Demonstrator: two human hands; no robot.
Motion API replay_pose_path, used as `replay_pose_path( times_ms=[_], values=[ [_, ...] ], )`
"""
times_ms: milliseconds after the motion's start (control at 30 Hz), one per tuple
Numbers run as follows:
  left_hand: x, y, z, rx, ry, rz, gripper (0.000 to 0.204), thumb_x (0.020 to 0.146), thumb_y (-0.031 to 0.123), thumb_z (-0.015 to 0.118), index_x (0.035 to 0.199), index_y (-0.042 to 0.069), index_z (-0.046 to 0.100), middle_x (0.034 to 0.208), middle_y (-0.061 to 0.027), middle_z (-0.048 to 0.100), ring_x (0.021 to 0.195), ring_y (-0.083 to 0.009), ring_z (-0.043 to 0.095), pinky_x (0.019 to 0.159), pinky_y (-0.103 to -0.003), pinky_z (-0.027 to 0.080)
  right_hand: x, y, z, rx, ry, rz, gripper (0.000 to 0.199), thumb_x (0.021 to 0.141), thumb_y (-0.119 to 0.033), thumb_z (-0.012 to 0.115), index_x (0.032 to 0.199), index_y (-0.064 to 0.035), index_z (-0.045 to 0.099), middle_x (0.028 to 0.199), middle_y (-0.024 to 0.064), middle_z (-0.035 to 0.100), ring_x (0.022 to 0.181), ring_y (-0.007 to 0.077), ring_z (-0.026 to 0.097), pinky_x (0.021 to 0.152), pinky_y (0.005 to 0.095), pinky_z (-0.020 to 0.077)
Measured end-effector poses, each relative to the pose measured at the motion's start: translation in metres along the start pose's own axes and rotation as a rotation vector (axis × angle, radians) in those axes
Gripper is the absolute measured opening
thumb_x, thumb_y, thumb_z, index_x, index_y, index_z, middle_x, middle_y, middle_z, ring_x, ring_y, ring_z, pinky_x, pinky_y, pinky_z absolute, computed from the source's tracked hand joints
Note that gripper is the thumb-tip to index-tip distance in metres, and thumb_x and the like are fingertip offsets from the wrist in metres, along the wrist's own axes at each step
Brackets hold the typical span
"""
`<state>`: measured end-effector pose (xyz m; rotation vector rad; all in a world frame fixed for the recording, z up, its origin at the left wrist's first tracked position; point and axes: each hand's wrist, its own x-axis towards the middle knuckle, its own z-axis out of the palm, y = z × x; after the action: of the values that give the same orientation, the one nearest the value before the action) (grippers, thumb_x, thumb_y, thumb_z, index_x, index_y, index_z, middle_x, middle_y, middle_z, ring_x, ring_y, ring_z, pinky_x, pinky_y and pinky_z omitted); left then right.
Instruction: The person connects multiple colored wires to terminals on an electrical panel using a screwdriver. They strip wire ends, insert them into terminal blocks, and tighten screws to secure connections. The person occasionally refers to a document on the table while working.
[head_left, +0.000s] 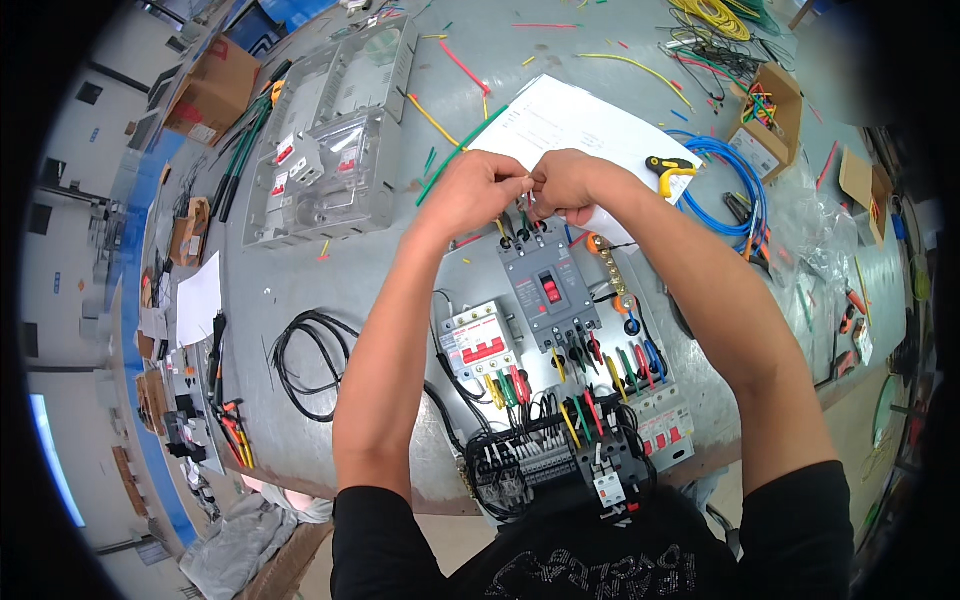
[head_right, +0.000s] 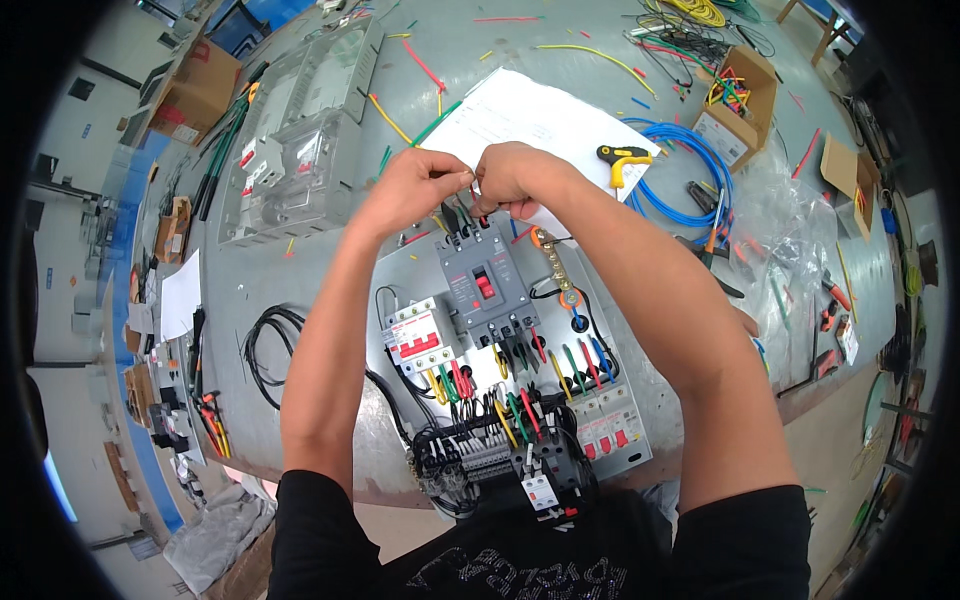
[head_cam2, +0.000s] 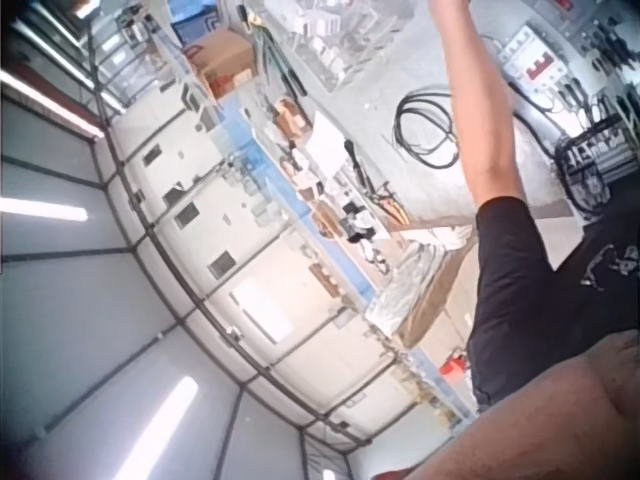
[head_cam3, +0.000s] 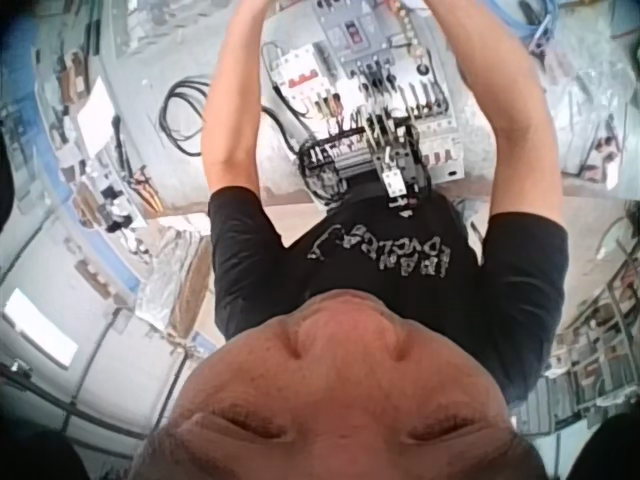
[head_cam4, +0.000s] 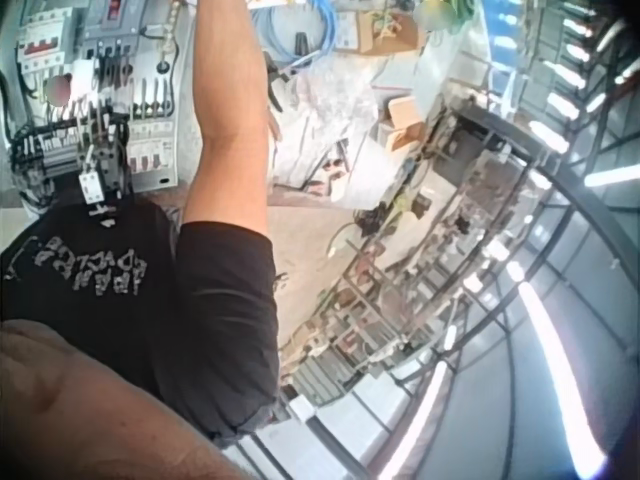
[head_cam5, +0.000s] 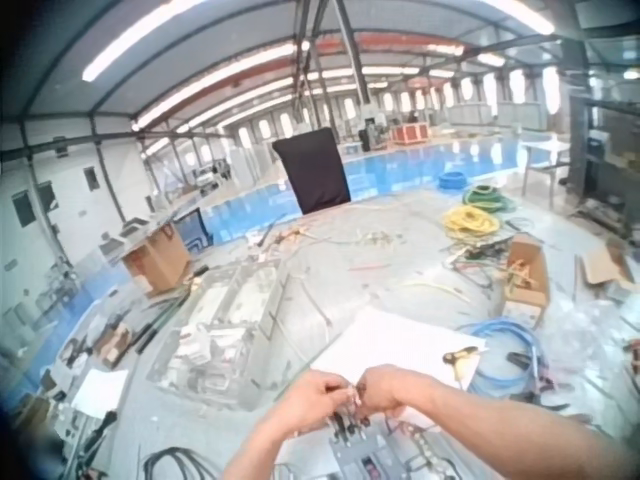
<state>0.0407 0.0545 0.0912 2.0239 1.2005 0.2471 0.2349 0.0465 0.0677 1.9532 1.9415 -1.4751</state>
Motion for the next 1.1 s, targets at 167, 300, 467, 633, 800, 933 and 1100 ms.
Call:
replay_pose_path(
  times_ms=[167,300,467,633,800,933,1100],
  values=[
    [-0.014,0.006,-0.005,0.111,-0.127,0.142,0.029,0.093,0.014,0.069,0.116,-0.001,0.078,0.094,-0.0123,0.079,0.084,-0.0153,0.069,0.079,-0.033,0.056,0.003,0.002,0.001,0.015,-0.010,0.002,0.029,0.085,-0.023,0.090,0.084,-0.0034,0.069,0.072,0.0052,0.067,0.058,0.0163,0.068,0.053,0.0325,0.0598],
    [-0.014,0.001,-0.007,0.030,-0.204,0.169,0.030,0.092,0.012,0.068,0.116,-0.001,0.079,0.099,-0.0113,0.079,0.092,-0.0161,0.070,0.084,-0.031,0.055,0.007,0.005,0.001,0.007,-0.011,-0.007,0.030,0.083,-0.024,0.091,0.084,-0.0047,0.068,0.071,0.0043,0.066,0.057,0.0156,0.067,0.052,0.0320,0.0595],
    [0.020,-0.007,-0.032,-0.250,-0.463,-0.126,0.021,0.096,0.022,0.074,0.109,0.008,0.084,0.102,-0.0005,0.080,0.094,-0.0105,0.070,0.084,-0.029,0.054,0.004,0.006,0.002,0.004,0.018,-0.033,0.039,0.079,-0.031,0.094,0.079,-0.0021,0.068,0.070,0.0059,0.067,0.059,0.0180,0.068,0.056,0.0332,0.0594],
    [0.038,-0.001,-0.032,-0.242,-0.607,-0.213,0.022,0.097,0.032,0.081,0.104,0.012,0.079,0.101,0.0034,0.078,0.094,-0.0072,0.070,0.079,-0.027,0.056,0.009,0.012,0.001,-0.007,0.024,-0.059,0.041,0.075,-0.034,0.095,0.079,-0.0028,0.069,0.070,0.0055,0.067,0.061,0.0174,0.067,0.057,0.0335,0.0581],
    [0.043,-0.005,-0.026,-0.222,-0.668,-0.286,0.026,0.095,0.035,0.083,0.104,0.011,0.075,0.102,0.0014,0.076,0.094,-0.0092,0.071,0.077,-0.030,0.062,0.008,0.014,0.001,-0.001,0.024,-0.056,0.040,0.074,-0.033,0.095,0.079,-0.0032,0.069,0.071,0.0065,0.068,0.061,0.0175,0.067,0.057,0.0330,0.0574],
    [0.044,0.008,-0.026,-0.102,-0.700,-0.306,0.033,0.090,0.040,0.087,0.101,0.011,0.074,0.099,0.0007,0.075,0.093,-0.0105,0.072,0.077,-0.030,0.063,0.011,0.014,0.001,-0.005,0.004,-0.044,0.031,0.074,-0.024,0.091,0.082,-0.0057,0.067,0.075,0.0078,0.071,0.063,0.0181,0.070,0.055,0.0337,0.0590],
    [0.051,0.012,-0.017,0.069,-0.711,-0.287,0.040,0.085,0.044,0.091,0.092,0.010,0.070,0.093,0.0002,0.073,0.091,-0.0118,0.072,0.071,-0.031,0.063,0.012,0.014,0.000,-0.005,0.011,-0.038,0.027,0.073,-0.019,0.088,0.084,-0.0057,0.068,0.076,0.0079,0.072,0.064,0.0181,0.071,0.055,0.0337,0.0595]
  ],
)
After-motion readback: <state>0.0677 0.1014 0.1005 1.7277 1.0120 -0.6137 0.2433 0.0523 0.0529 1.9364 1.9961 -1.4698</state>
